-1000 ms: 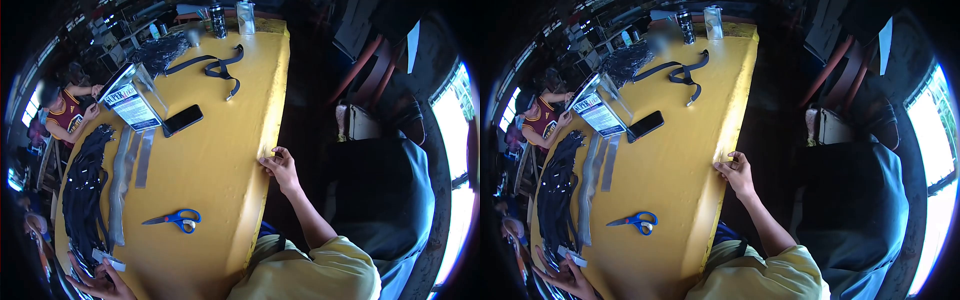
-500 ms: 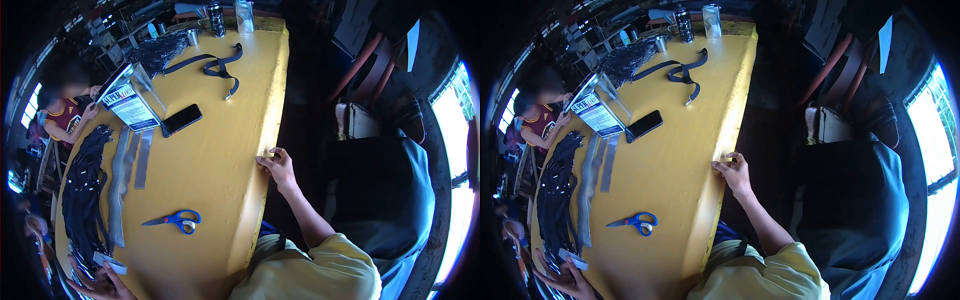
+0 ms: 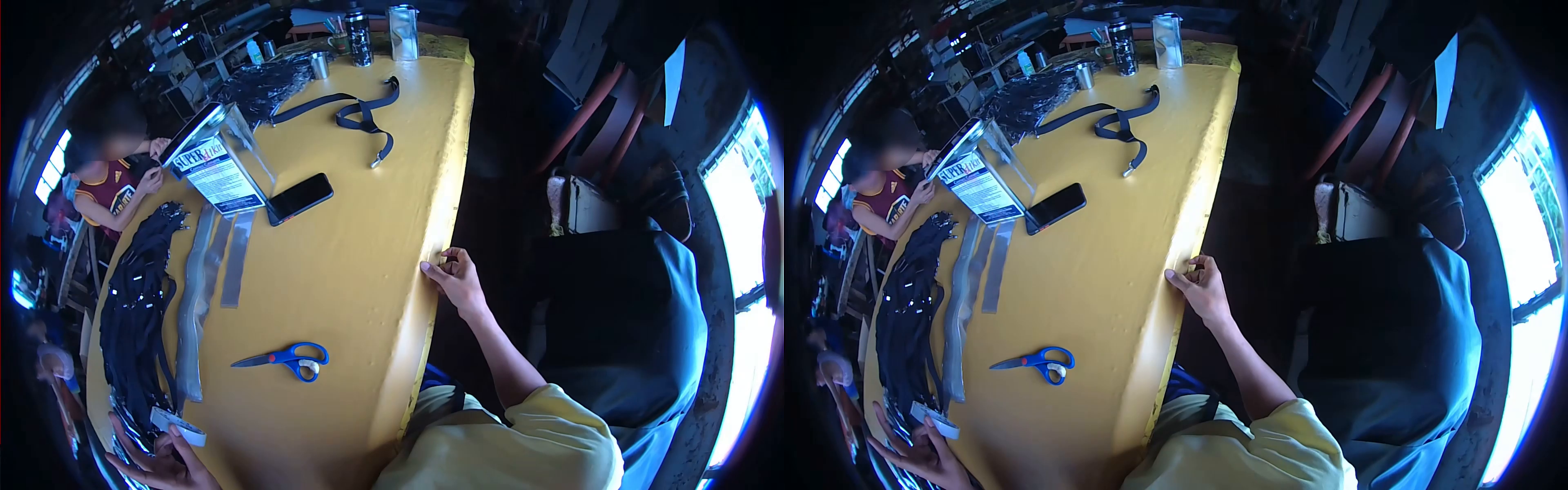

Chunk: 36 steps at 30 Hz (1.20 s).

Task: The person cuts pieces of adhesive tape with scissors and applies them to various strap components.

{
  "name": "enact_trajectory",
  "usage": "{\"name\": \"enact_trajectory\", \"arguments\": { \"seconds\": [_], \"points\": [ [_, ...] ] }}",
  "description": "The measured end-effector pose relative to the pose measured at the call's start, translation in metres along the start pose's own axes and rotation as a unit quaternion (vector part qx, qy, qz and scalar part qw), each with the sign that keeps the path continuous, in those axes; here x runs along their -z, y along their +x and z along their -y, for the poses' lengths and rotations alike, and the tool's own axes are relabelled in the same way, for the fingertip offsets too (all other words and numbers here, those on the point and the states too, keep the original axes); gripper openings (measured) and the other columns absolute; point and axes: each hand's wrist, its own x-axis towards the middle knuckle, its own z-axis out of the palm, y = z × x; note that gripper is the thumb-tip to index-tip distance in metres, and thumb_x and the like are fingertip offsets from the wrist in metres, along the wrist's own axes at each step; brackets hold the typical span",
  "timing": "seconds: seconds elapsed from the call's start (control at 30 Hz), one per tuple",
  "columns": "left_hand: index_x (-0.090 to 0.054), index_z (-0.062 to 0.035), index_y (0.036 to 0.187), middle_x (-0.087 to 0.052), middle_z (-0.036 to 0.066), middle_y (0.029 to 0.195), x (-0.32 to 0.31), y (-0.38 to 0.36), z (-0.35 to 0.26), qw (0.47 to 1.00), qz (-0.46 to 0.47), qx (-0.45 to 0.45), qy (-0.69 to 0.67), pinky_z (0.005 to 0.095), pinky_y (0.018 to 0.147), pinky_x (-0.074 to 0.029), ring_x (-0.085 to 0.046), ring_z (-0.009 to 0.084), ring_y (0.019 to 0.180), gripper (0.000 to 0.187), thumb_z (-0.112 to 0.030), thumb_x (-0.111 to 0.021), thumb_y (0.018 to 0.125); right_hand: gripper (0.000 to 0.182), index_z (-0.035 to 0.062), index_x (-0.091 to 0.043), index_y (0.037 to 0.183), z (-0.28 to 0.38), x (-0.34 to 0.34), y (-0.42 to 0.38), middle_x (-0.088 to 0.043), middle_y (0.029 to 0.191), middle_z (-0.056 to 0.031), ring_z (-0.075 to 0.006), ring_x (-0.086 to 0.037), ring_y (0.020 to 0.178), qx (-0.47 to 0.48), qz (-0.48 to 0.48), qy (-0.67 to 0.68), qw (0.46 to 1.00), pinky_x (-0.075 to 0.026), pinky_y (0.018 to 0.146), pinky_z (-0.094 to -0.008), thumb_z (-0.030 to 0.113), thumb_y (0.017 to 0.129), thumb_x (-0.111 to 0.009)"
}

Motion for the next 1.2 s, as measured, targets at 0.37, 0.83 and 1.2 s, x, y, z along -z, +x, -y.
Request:
{"name": "enact_trajectory", "arguments": {
  "seconds": [0.37,0.83,1.2],
  "points": [
    [0.001,-0.0141,0.156,-0.035,0.030,0.150,0.002,-0.011,-0.016,0.998,-0.025,-0.003,-0.065,0.0174,0.061,-0.050,-0.059,0.0119,0.070,0.099,0.008,-0.065,0.086,0.021,0.0036,-0.054,0.107,0.120,-0.016,-0.042,-0.055,0.078,0.0034,-0.0032,-0.049,0.068,0.322,-0.047,0.122,0.938,-0.040,0.063,-0.0188,0.007,0.092,-0.068],
    [0.020,-0.0208,0.153,-0.021,0.042,0.147,0.018,-0.010,-0.038,0.979,0.128,-0.101,-0.122,0.0291,0.073,-0.062,-0.039,0.0452,0.136,0.123,0.014,-0.071,0.077,0.045,0.0035,-0.062,0.120,0.192,-0.205,-0.166,-0.070,0.105,-0.0104,-0.0253,-0.068,0.098,0.504,0.567,-0.066,0.649,-0.055,0.085,-0.0373,0.010,0.079,-0.079],
    [0.018,-0.0284,0.153,-0.022,0.038,0.149,0.020,-0.015,-0.038,0.979,0.147,-0.088,-0.112,0.0277,0.070,-0.060,-0.047,0.0409,0.131,0.123,0.013,-0.071,0.079,0.043,0.0065,-0.062,0.121,0.191,-0.223,-0.173,-0.069,0.096,-0.0088,-0.0286,-0.068,0.084,0.560,0.558,-0.093,0.605,-0.056,0.074,-0.0399,0.006,0.080,-0.074]
  ]
}}
